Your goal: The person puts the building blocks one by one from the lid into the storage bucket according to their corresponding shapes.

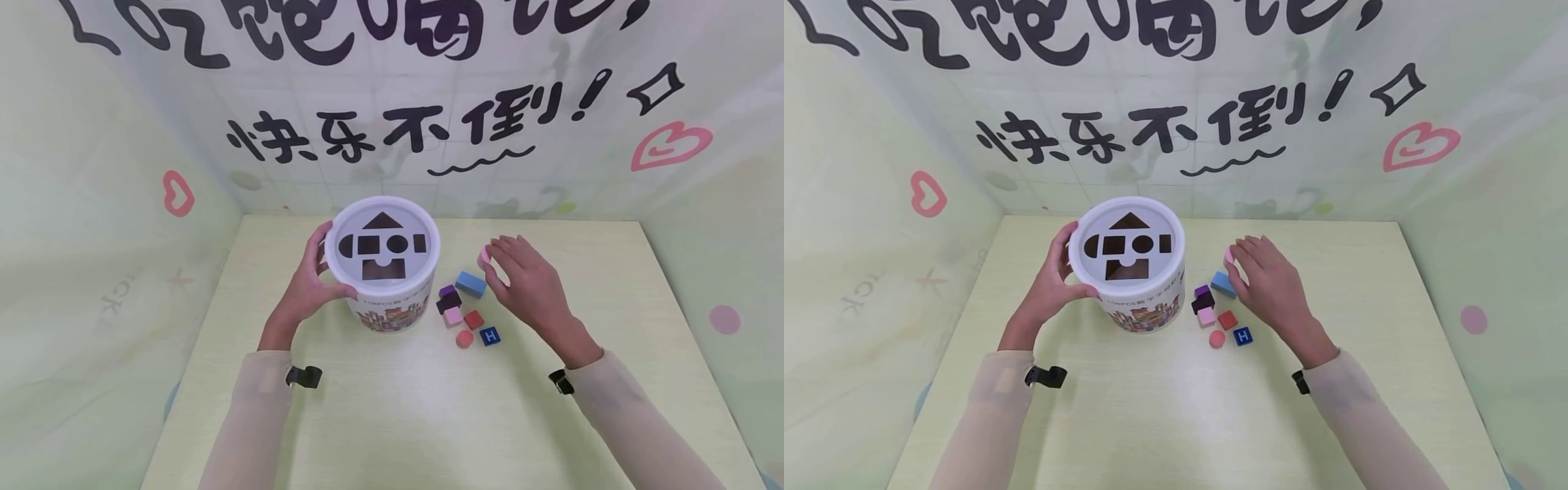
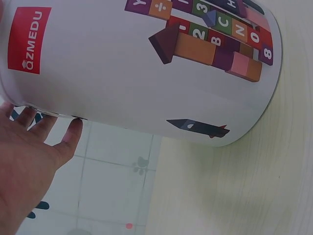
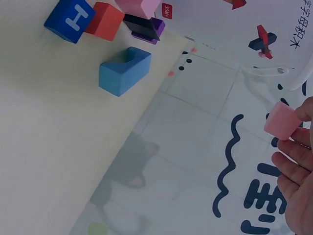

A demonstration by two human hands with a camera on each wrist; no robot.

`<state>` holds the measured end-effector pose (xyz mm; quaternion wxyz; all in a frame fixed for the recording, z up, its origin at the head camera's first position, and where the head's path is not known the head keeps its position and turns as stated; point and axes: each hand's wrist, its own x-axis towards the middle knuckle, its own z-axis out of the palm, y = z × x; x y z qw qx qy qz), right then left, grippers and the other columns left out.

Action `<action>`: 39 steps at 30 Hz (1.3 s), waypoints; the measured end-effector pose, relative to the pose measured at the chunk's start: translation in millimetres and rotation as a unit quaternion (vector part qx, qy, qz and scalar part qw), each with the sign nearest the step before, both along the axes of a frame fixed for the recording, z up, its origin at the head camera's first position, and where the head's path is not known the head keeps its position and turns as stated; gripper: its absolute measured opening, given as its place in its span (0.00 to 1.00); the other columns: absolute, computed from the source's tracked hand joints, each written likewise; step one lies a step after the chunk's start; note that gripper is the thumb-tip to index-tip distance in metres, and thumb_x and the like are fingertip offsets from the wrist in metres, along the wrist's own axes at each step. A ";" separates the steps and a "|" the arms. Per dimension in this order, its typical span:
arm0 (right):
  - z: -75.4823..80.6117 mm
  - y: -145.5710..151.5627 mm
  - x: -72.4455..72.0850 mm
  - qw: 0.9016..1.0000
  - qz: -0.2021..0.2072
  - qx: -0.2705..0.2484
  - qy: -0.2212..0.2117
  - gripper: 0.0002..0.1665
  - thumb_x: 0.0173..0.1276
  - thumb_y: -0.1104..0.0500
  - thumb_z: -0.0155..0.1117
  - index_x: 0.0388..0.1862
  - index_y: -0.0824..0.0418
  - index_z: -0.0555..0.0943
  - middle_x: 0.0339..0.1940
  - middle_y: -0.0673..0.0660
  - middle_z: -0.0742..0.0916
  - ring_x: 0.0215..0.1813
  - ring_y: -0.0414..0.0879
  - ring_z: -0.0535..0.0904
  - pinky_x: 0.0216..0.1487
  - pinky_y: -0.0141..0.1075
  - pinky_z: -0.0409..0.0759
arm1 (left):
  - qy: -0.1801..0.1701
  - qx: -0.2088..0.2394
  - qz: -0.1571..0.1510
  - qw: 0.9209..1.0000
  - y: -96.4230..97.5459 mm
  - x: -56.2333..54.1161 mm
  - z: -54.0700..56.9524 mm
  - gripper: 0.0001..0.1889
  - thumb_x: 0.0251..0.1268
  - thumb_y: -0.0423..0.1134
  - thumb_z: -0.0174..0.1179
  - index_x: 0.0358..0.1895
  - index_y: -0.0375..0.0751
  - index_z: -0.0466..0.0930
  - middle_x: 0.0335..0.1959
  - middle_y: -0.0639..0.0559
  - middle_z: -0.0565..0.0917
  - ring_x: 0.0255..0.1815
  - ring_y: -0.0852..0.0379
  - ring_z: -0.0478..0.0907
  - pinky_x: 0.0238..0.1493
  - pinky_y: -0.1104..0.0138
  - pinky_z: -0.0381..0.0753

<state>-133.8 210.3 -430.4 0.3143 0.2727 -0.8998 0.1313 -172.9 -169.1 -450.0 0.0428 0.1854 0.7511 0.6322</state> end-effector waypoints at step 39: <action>40.4 -77.5 -34.8 0.995 0.092 -0.031 -0.008 0.20 0.66 0.58 0.66 0.54 0.68 0.83 0.53 0.63 0.86 0.58 0.55 0.80 0.67 0.47 0.72 | 0.005 0.004 0.001 1.000 0.6 -0.8 -0.1 0.65 0.32 0.57 0.81 0.77 0.54 0.47 0.74 0.57 0.59 0.74 0.49 0.56 0.71 0.48 0.60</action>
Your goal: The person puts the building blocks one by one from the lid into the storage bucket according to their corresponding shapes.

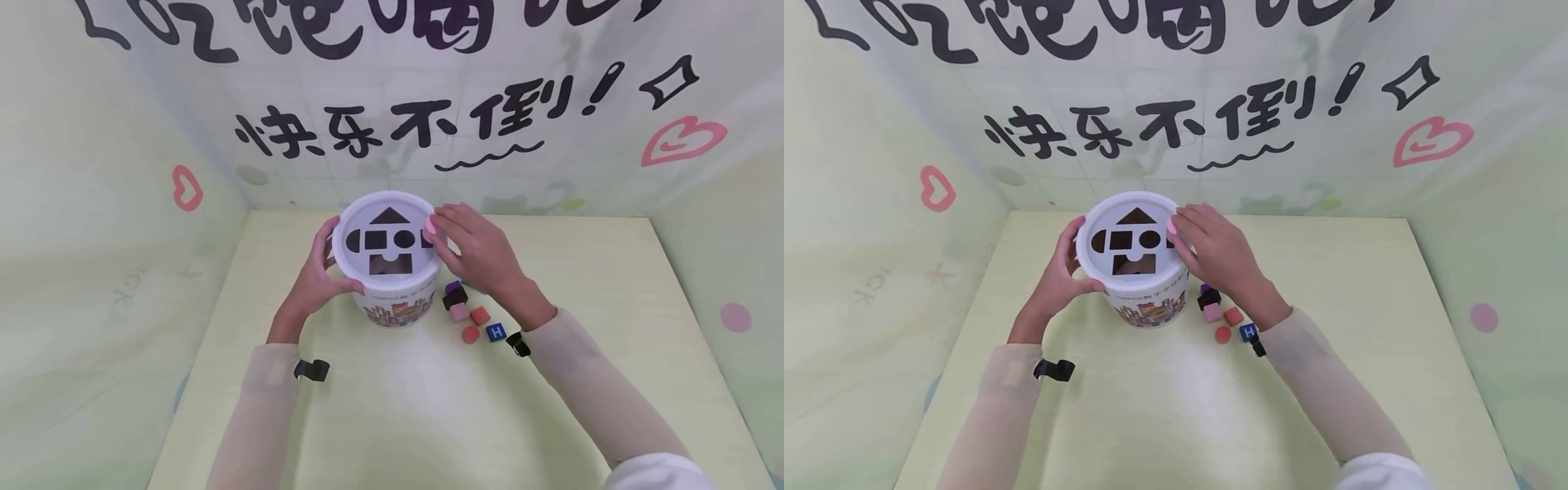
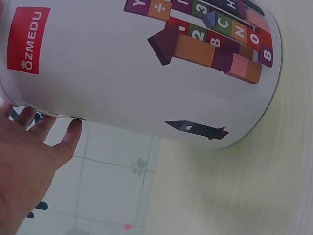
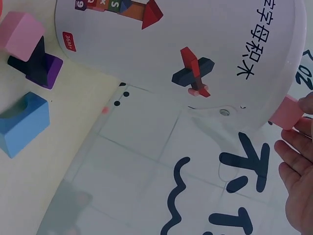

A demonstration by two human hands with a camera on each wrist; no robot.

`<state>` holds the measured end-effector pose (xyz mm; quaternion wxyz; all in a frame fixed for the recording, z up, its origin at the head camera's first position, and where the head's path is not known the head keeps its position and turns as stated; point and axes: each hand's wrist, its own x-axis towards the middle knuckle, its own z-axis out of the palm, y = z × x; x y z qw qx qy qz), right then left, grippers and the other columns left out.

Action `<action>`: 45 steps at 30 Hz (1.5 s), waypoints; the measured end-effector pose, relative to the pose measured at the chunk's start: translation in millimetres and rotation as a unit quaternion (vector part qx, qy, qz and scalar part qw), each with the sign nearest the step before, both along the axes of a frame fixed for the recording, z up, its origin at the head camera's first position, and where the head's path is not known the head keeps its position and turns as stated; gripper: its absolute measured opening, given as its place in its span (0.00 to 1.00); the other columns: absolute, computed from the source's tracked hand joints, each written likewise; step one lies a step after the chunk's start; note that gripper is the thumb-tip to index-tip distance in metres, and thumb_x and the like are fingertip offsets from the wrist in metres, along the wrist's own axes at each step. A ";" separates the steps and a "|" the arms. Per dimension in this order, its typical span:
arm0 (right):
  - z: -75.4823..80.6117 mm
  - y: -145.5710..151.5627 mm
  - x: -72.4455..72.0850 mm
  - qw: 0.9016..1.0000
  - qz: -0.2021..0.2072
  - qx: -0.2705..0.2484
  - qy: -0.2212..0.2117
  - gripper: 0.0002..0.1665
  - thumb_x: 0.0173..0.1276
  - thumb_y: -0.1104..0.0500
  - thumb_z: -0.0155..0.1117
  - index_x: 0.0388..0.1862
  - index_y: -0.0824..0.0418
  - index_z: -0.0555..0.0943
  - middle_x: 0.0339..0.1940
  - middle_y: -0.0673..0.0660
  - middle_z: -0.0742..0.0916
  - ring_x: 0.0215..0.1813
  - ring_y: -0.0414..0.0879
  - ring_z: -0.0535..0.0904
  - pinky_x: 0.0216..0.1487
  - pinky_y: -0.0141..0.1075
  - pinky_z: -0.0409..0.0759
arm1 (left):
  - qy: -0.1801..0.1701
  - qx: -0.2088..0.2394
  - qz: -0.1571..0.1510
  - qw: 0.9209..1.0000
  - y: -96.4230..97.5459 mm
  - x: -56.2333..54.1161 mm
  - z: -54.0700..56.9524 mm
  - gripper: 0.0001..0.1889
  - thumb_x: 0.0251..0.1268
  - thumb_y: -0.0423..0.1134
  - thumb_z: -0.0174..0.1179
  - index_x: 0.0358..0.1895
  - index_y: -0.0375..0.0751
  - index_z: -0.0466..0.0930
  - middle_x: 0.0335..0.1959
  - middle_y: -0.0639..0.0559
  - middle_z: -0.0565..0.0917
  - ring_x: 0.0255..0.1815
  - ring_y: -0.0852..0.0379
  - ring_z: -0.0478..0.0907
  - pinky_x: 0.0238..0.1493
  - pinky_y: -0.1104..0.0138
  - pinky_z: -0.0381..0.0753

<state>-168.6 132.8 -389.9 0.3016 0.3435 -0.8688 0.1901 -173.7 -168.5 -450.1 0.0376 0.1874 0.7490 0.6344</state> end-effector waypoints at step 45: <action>14.9 -87.9 -14.7 0.993 0.072 0.007 -0.095 0.16 0.72 0.54 0.60 0.52 0.61 0.83 0.53 0.55 0.86 0.61 0.47 0.79 0.70 0.37 0.68 | -0.010 0.001 -0.017 1.000 -0.5 -3.8 0.1 0.65 0.39 0.45 0.81 0.78 0.45 0.41 0.77 0.49 0.54 0.76 0.49 0.53 0.72 0.47 0.58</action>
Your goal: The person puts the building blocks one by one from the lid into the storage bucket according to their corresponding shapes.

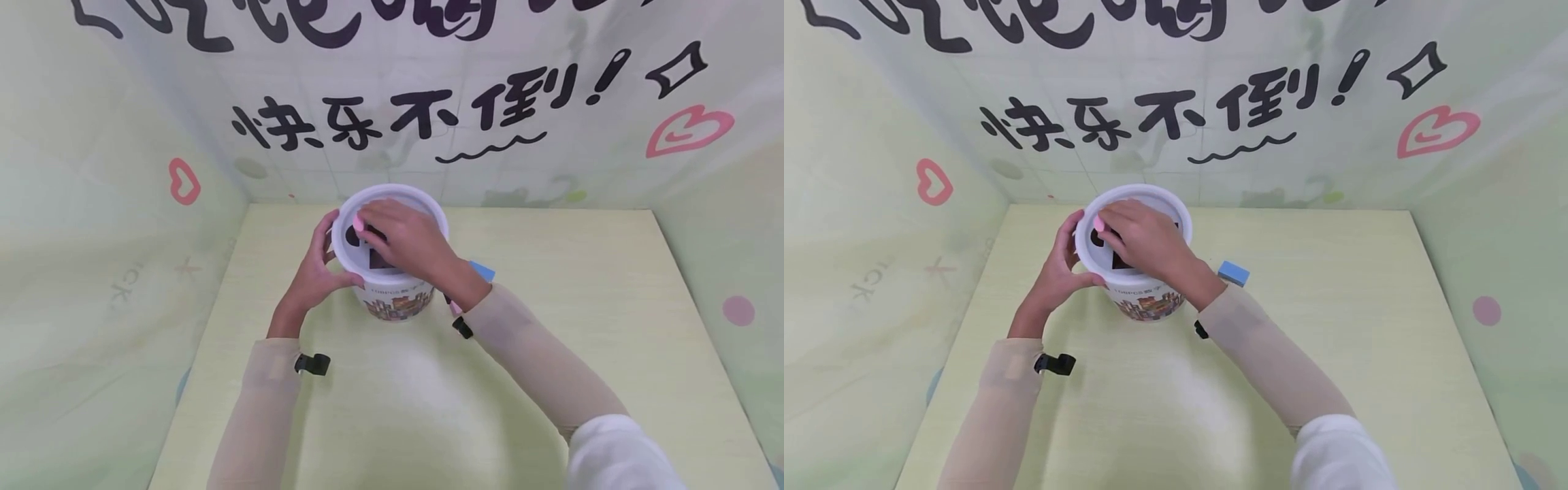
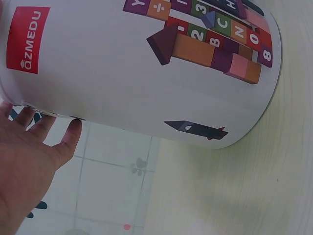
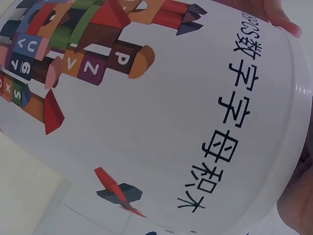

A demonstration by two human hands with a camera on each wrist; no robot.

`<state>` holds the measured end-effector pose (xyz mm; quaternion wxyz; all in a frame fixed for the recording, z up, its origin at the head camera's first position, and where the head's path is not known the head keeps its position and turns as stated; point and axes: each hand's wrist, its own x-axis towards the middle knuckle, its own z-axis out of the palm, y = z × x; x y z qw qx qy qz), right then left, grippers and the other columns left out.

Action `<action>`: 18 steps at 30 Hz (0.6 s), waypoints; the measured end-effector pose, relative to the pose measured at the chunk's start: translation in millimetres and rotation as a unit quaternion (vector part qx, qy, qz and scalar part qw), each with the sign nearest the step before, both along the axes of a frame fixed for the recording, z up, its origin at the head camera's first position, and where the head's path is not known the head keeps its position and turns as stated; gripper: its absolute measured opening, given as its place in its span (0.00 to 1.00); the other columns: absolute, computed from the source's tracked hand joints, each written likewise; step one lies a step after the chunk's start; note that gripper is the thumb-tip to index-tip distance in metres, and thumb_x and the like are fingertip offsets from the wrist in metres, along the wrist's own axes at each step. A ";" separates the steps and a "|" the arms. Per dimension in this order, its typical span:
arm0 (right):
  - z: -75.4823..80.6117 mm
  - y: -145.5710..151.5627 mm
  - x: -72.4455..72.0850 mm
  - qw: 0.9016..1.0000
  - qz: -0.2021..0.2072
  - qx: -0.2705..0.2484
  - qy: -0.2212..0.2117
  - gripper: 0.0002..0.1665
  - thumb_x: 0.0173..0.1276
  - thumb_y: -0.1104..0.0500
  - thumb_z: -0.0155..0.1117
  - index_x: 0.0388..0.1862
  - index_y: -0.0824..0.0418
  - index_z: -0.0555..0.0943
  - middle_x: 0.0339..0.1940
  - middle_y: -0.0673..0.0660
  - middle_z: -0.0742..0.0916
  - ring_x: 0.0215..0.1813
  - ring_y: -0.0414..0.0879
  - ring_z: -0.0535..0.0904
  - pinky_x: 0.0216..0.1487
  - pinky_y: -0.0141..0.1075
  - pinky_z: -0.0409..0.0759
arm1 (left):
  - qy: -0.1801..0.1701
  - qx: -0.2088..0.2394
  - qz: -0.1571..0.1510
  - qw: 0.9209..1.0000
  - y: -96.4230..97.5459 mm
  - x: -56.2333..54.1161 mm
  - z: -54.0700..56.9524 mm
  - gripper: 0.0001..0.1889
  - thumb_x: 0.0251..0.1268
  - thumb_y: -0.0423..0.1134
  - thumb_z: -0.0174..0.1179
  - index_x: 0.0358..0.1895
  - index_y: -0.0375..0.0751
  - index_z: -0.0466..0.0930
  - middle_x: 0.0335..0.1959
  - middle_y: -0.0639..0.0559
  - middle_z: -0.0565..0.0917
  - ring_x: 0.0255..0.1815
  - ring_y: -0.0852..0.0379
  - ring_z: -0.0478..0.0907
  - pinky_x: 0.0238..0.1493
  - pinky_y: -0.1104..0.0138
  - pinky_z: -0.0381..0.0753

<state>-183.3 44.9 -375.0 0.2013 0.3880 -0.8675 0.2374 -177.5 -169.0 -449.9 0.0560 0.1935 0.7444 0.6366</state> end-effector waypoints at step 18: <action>-8.5 -13.1 -3.5 0.998 -0.022 0.049 -0.040 0.20 0.76 0.49 0.53 0.56 0.57 0.83 0.57 0.52 0.85 0.63 0.44 0.77 0.65 0.36 0.73 | 0.012 0.009 -0.003 1.000 2.8 4.4 4.4 0.62 0.41 0.48 0.79 0.78 0.50 0.43 0.76 0.55 0.54 0.75 0.54 0.55 0.72 0.48 0.60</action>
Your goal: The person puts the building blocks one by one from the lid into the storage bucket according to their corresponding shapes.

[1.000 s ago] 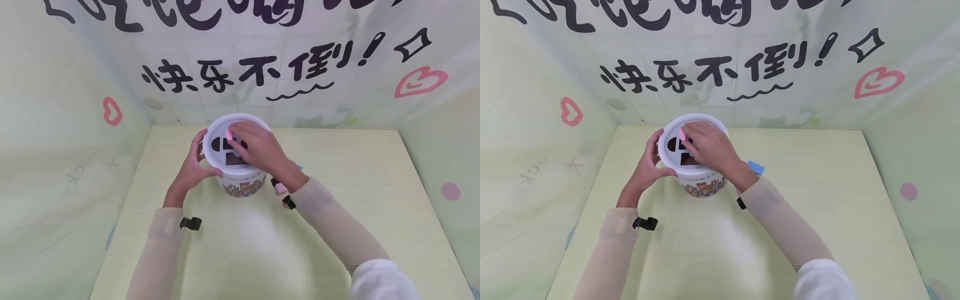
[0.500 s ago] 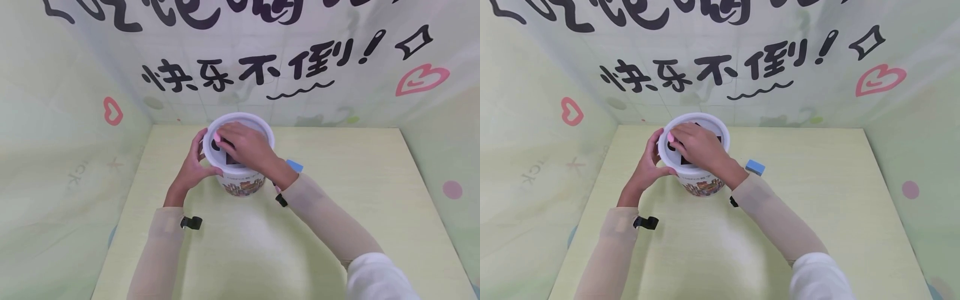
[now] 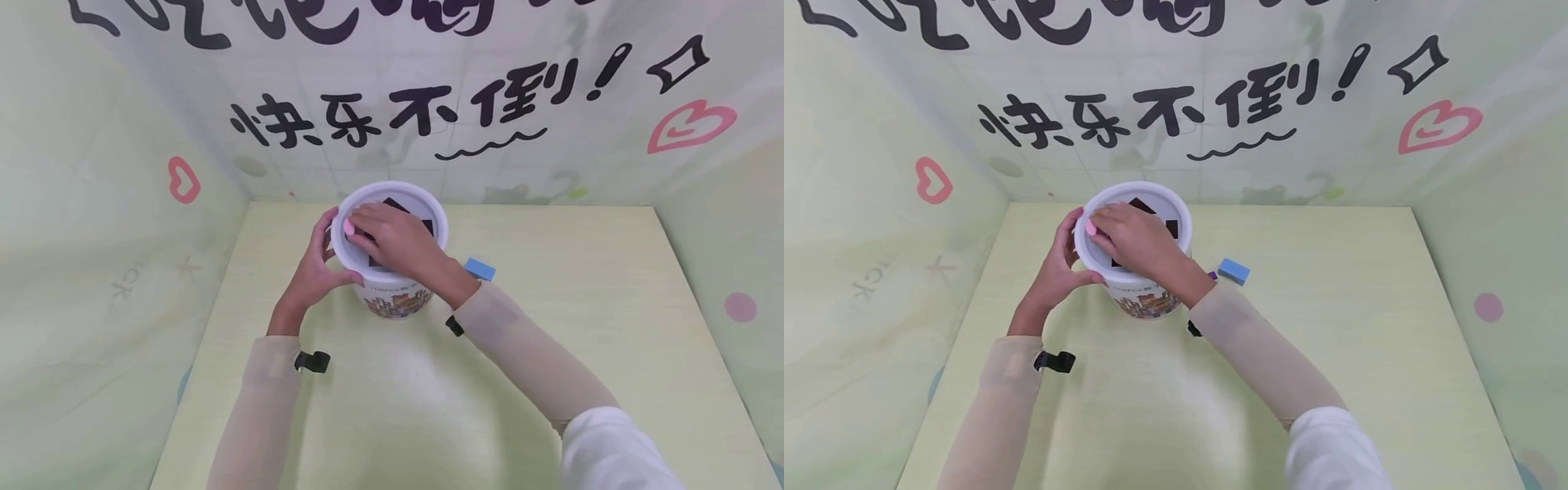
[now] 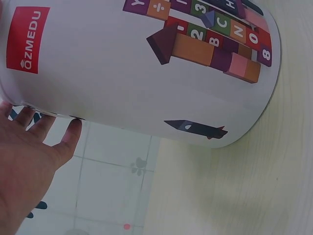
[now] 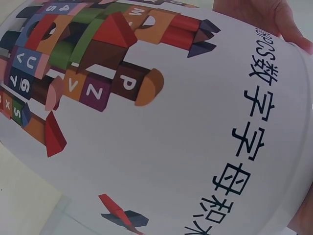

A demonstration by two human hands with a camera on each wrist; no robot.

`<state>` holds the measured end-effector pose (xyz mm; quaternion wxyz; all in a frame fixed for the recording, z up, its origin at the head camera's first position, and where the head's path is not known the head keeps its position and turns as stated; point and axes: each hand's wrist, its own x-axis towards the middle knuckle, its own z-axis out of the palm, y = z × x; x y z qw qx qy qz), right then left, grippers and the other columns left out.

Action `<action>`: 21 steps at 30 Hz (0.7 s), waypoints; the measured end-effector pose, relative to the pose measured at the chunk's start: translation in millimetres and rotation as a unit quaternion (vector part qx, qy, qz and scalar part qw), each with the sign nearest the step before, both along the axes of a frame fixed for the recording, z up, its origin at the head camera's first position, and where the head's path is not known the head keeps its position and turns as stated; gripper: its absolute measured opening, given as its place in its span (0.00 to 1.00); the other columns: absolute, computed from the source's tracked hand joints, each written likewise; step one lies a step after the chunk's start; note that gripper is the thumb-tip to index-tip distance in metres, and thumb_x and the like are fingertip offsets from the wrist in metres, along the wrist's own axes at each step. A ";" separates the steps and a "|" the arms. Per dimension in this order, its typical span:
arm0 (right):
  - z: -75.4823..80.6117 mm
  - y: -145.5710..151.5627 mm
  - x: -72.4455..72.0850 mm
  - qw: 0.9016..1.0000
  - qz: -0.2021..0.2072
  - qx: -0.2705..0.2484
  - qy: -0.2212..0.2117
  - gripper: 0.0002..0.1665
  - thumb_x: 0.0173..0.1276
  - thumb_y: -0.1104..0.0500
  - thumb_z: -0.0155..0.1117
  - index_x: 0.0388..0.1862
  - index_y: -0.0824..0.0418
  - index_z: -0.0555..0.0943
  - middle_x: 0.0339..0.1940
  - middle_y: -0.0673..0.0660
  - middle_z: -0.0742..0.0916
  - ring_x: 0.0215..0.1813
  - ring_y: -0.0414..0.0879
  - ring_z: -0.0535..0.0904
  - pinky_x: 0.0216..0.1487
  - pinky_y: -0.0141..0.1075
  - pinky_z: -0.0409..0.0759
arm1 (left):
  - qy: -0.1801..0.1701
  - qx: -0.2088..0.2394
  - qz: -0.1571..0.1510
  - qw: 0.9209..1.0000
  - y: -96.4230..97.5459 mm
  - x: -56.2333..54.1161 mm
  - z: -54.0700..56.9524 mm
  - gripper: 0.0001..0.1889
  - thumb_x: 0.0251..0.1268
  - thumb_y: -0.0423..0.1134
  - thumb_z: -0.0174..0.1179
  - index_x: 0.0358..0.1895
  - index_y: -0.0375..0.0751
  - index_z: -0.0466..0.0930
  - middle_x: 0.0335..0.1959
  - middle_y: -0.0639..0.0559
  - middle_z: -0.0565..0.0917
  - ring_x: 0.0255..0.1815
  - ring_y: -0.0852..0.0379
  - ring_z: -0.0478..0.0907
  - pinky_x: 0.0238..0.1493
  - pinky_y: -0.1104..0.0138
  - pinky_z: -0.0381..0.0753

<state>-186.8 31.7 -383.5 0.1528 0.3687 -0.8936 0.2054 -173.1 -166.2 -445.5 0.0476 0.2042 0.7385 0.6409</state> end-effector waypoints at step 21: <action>0.4 -0.7 -0.8 1.000 0.002 0.016 0.003 0.19 0.76 0.50 0.53 0.53 0.59 0.84 0.55 0.52 0.86 0.60 0.45 0.79 0.61 0.35 0.75 | -0.008 -0.015 0.001 1.000 -1.4 -2.5 -5.5 0.64 0.43 0.45 0.79 0.79 0.50 0.38 0.78 0.56 0.52 0.76 0.55 0.54 0.73 0.50 0.59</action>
